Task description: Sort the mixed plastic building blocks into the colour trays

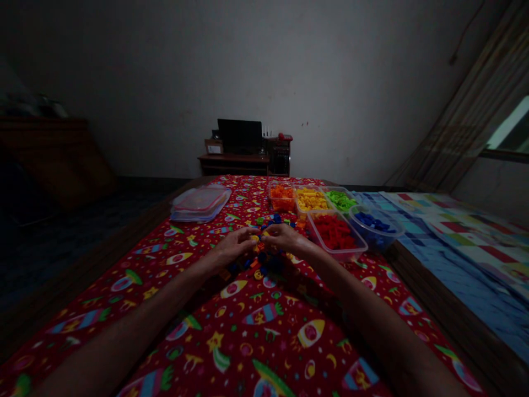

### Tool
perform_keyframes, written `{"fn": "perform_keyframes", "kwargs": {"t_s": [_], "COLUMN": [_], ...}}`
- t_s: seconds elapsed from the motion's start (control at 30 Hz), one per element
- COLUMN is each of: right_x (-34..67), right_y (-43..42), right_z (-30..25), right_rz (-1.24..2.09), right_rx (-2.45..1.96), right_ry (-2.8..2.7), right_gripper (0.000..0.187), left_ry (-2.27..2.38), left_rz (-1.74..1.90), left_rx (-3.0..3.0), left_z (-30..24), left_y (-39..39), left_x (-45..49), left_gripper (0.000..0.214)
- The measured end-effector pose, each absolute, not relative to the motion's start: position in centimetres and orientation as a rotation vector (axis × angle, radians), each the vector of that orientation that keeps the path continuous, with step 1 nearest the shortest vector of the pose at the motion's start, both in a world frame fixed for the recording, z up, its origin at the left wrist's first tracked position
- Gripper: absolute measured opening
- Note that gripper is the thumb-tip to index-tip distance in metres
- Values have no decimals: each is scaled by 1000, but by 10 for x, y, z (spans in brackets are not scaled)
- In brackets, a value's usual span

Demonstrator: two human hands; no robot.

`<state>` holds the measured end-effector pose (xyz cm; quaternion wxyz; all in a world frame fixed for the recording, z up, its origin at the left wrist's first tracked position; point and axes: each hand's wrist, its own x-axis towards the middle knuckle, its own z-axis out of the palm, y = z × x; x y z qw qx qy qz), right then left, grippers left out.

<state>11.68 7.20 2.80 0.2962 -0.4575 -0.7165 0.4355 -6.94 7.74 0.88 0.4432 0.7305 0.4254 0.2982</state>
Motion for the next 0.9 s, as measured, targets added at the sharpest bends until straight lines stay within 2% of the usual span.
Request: {"fn": "perform_keyframes", "kwargs": {"t_s": [0.07,0.13,0.23,0.4,0.57,0.67,0.9], "right_x": [111,107,103,102,104,106,107], "right_y": [70,68,66,74,81,81,77], "right_z": [25,22,18,9,3,1,7], "right_rz": [1389,1468,1512,1552,1549,1548,1584], "right_rx": [-1126,-1105,-1109,-1099,-1086,-1074,-1098], "right_ry": [-1739,-1628,-1537,-1413,-1276,-1274,-1267], "right_gripper": [20,22,23,21,16,12,10], "left_ry": [1087,1124,1165,1150,1194,1219,1192], "left_rz": [801,862,900,903,975,881,829], "left_rx": [1877,1957,2031,1961,1972,2041,1876], "left_z": [6,4,0,-1,6,12,11], "left_y": [77,76,75,75,75,72,72], "left_x": [-64,-60,-55,-54,-58,-60,-61], "left_gripper": [50,45,46,62,54,45,47]}}
